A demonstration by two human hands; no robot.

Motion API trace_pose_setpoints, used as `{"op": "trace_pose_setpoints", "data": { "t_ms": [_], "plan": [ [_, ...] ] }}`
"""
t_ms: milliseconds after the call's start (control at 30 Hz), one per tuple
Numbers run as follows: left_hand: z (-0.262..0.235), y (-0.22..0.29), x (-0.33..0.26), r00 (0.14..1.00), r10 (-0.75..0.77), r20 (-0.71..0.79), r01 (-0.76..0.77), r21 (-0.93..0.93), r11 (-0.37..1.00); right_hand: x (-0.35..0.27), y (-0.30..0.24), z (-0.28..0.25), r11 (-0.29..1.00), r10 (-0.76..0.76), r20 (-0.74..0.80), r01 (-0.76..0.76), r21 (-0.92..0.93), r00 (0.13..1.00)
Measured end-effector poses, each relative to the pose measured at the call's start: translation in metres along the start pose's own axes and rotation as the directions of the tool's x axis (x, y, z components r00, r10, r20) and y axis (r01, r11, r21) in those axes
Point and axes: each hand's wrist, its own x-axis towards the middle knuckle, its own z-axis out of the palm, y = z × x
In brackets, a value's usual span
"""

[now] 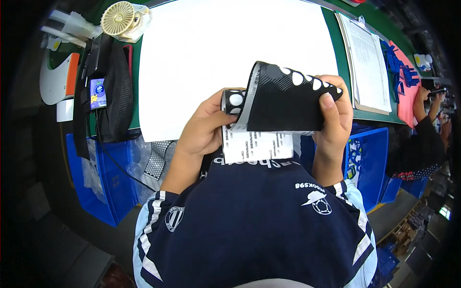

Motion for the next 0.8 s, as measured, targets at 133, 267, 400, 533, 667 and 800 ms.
{"op": "trace_pose_setpoints", "data": {
  "t_ms": [133,267,400,533,667,800],
  "plan": [
    [-0.009,0.008,0.001,0.985,0.044,-0.166,0.006,0.289,0.957,0.002,0.004,0.001,0.998,-0.037,0.163,0.027,0.062,0.986],
    [-0.002,0.015,0.005,0.984,0.132,-0.120,-0.050,0.522,0.851,0.005,0.004,0.006,0.997,-0.048,0.225,0.033,0.071,0.973],
    [0.005,0.014,0.004,0.980,0.189,-0.055,-0.097,0.697,0.710,0.012,0.013,0.004,0.984,-0.010,0.214,0.047,-0.172,0.977],
    [0.004,0.016,0.007,0.960,0.278,-0.041,-0.161,0.730,0.664,0.010,0.027,0.003,0.980,0.034,0.278,0.022,-0.197,0.960],
    [0.010,0.020,0.009,0.984,0.178,-0.006,-0.148,0.528,0.836,0.007,0.024,0.007,0.990,0.114,0.237,-0.092,-0.104,0.965],
    [0.005,0.020,0.010,1.000,0.005,0.031,-0.009,0.152,0.988,0.007,0.021,0.003,0.995,0.067,0.195,-0.052,-0.082,0.978]
  ]
}}
